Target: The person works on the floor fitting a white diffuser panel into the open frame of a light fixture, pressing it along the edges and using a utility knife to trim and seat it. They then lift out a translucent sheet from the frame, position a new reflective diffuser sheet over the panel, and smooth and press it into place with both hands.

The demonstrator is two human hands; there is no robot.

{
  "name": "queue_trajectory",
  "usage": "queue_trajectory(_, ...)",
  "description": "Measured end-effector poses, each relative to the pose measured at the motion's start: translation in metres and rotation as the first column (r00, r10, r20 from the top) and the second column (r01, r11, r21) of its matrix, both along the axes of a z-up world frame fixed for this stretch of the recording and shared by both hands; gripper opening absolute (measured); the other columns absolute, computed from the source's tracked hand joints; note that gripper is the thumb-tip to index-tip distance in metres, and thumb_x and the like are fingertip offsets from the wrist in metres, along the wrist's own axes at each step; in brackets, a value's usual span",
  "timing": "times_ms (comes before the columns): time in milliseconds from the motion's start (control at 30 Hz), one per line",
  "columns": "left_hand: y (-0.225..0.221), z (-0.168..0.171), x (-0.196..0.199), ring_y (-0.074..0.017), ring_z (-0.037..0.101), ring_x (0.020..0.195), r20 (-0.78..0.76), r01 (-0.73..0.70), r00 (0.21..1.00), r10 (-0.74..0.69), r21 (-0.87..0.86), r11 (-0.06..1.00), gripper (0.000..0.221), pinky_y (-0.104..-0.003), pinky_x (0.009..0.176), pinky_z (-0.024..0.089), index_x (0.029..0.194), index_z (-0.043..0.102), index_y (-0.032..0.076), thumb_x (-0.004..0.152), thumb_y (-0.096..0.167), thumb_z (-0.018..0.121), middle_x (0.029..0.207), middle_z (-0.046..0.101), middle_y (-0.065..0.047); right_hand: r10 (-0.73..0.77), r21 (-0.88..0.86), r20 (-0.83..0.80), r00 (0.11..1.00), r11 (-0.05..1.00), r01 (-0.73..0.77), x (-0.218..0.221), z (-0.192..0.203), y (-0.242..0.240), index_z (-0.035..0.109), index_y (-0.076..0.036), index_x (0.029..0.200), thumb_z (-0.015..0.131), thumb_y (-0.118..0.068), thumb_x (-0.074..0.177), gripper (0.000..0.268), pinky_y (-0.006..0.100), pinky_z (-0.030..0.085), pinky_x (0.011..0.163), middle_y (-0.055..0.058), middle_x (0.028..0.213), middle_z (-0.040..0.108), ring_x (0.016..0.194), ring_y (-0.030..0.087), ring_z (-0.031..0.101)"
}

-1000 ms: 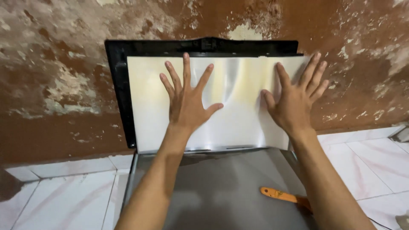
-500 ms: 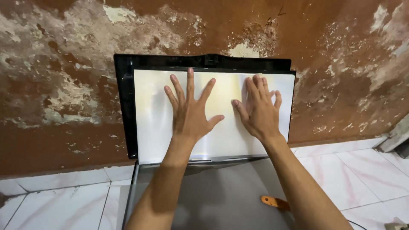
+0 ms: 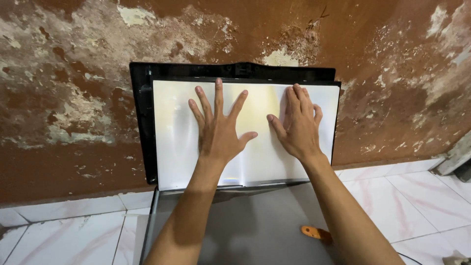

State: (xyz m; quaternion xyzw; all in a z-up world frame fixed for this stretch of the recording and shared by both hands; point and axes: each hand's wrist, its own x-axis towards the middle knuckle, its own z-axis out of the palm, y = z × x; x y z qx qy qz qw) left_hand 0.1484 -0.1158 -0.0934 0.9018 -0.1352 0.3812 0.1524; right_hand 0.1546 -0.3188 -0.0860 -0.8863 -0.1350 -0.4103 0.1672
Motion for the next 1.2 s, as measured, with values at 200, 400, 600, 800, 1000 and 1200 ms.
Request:
queue_trajectory(200,0.001,0.0,-0.002,-0.0624,-0.003,0.146,0.009,0.0,1.0,0.0,0.01,1.0,0.099,-0.075,0.115,-0.007,0.159,0.033,0.033,0.076,0.066,0.075,0.168,0.001,-0.021,0.019,-0.009,-0.119,0.993,1.0,-0.02,0.006,-0.003,-0.006,0.017,-0.009,0.164,0.054,-0.052,0.103,0.084,0.058,-0.006,0.122,0.017,0.171,0.009,0.158,0.031,0.004)
queue_trajectory(400,0.0,-0.002,0.001,-0.0622,-0.004,0.146,0.01,-0.008,1.0,0.008,0.012,1.0,0.099,-0.074,0.114,-0.008,0.16,0.031,0.036,0.076,0.068,0.073,0.169,0.001,-0.017,0.04,0.028,0.097,0.994,0.999,-0.043,0.023,-0.021,-0.014,0.028,-0.012,0.162,0.068,-0.05,0.097,0.085,0.054,-0.001,0.125,0.015,0.17,0.016,0.157,0.029,0.012)
queue_trajectory(600,-0.002,-0.005,0.003,-0.0629,-0.001,0.146,0.054,-0.059,0.997,0.055,0.058,0.997,0.1,-0.075,0.115,-0.006,0.16,0.032,0.034,0.076,0.069,0.072,0.17,0.002,-0.015,0.006,0.008,0.194,0.981,1.0,-0.008,0.034,-0.031,-0.015,0.034,-0.011,0.161,0.063,-0.053,0.1,0.079,0.049,-0.002,0.125,0.015,0.169,0.023,0.156,0.03,0.015)
queue_trajectory(800,-0.005,-0.014,0.01,-0.061,0.009,0.147,0.19,-0.091,0.979,0.079,0.055,0.994,0.098,-0.079,0.112,0.0,0.157,0.039,0.033,0.073,0.07,0.073,0.165,0.018,-0.02,-0.021,0.012,0.103,0.994,1.0,0.02,0.038,-0.028,-0.02,0.027,-0.016,0.164,0.057,-0.057,0.101,0.081,0.049,-0.011,0.123,0.01,0.171,0.018,0.158,0.026,0.006)
queue_trajectory(1000,-0.008,-0.023,0.015,-0.0515,0.012,0.15,0.251,-0.126,0.962,0.105,0.067,0.99,0.094,-0.082,0.109,0.0,0.158,0.038,0.032,0.078,0.071,0.069,0.162,0.029,-0.018,0.036,0.11,0.141,0.989,0.993,-0.052,0.032,-0.023,-0.02,0.036,-0.009,0.159,0.07,-0.054,0.095,0.085,0.047,-0.004,0.125,0.015,0.168,0.025,0.156,0.028,0.016)
queue_trajectory(1200,-0.007,-0.022,0.015,-0.0477,0.004,0.153,0.165,-0.093,0.983,0.08,0.07,0.993,0.086,-0.079,0.111,-0.008,0.16,0.034,0.031,0.087,0.069,0.06,0.168,0.018,-0.015,-0.036,0.087,0.312,0.949,0.996,0.009,0.045,-0.036,-0.025,0.043,-0.008,0.156,0.069,-0.05,0.099,0.076,0.048,0.005,0.125,0.017,0.165,0.033,0.154,0.03,0.023)
